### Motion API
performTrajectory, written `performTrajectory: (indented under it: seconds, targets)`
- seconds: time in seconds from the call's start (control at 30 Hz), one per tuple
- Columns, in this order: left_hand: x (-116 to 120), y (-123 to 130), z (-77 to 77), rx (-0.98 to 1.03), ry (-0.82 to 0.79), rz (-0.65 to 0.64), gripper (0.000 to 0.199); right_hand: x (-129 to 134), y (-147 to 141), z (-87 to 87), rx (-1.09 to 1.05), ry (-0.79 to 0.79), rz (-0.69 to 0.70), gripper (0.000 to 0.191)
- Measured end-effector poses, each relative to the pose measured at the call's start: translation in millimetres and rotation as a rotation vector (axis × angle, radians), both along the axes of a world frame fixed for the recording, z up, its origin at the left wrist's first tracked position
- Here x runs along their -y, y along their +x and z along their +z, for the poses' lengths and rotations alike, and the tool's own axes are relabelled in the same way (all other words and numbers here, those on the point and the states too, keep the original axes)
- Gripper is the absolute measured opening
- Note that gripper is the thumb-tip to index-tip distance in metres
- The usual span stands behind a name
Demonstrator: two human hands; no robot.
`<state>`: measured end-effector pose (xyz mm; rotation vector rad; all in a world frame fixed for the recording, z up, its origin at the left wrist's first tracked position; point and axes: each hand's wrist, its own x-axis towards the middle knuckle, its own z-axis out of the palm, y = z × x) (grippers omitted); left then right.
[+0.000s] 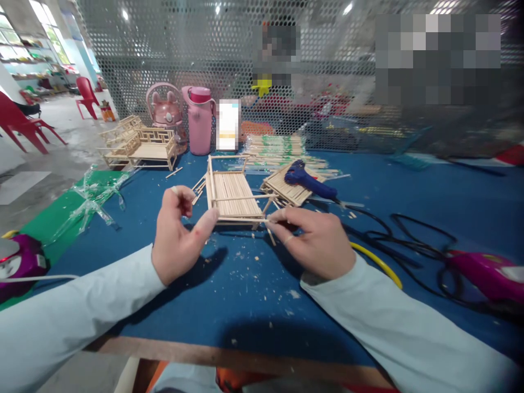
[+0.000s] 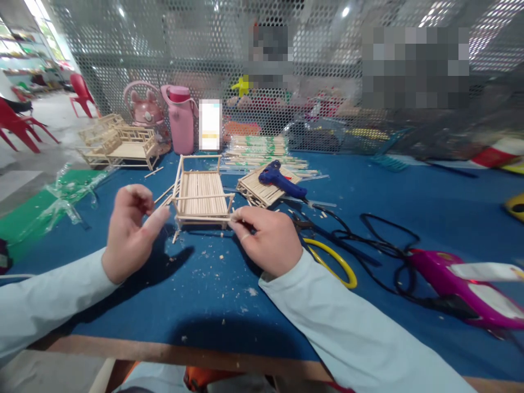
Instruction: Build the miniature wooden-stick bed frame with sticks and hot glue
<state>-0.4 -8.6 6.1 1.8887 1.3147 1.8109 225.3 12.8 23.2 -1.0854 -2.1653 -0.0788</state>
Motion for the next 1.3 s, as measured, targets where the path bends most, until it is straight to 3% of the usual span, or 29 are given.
performTrajectory:
  seconds: [0.07,0.13,0.23,0.37,0.43,0.57,0.73,0.8,0.83,0.93,1.0,1.07,1.13,1.23,1.3]
  targets:
    - [11.8,0.0,6.1,-0.216,0.225,-0.147,0.017,5.4,2.8,5.6,0.055,0.002,0.048,0.018]
    - [21.4,3.6,10.7,-0.481,0.27,-0.238,0.019,10.8,3.8,10.0,0.137,0.016,0.11,0.021]
    - [26.4,15.0,12.2,-0.651,0.07,-0.155,0.03,16.7,1.4,12.1,0.268,0.107,0.223,0.024]
    - [22.6,28.3,9.1,-0.615,-0.303,-0.289,0.026,19.2,-5.0,8.4,0.32,0.273,0.276,0.027]
    - [21.1,31.9,7.8,-0.568,-0.415,-0.335,0.031,18.7,-7.1,6.1,0.325,0.323,0.284,0.029]
    - [17.9,37.2,6.9,-0.465,-0.466,-0.373,0.031,15.7,-7.3,0.7,0.307,0.335,0.269,0.031]
    - [10.5,44.7,6.2,-0.365,-0.463,-0.396,0.032,15.3,-3.0,-3.5,0.215,0.241,0.237,0.025]
    - [8.7,45.9,4.6,-0.322,-0.461,-0.391,0.033,19.8,4.2,-1.9,0.177,0.181,0.152,0.02]
    - [8.5,45.7,3.6,-0.292,-0.466,-0.389,0.033,23.2,10.4,-0.8,0.152,0.149,0.037,0.019]
    - [9.8,42.8,0.6,-0.166,-0.492,-0.4,0.031,34.3,38.5,0.7,0.15,0.016,-0.52,0.025]
    - [11.5,40.6,-0.3,-0.07,-0.495,-0.419,0.029,39.0,59.6,-1.5,0.307,-0.17,-0.713,0.033]
    - [12.7,39.3,-0.4,0.001,-0.488,-0.429,0.028,40.5,75.5,-5.9,0.372,-0.323,-0.725,0.034]
    - [13.2,39.0,-0.5,0.026,-0.484,-0.447,0.028,40.2,82.8,-9.7,0.38,-0.366,-0.692,0.029]
    - [13.2,39.4,-1.5,0.012,-0.485,-0.494,0.029,42.2,81.5,-6.8,0.295,-0.286,-0.7,0.021]
    - [13.8,39.7,-2.0,-0.011,-0.482,-0.516,0.029,48.5,76.6,2.3,0.12,-0.216,-0.717,0.017]
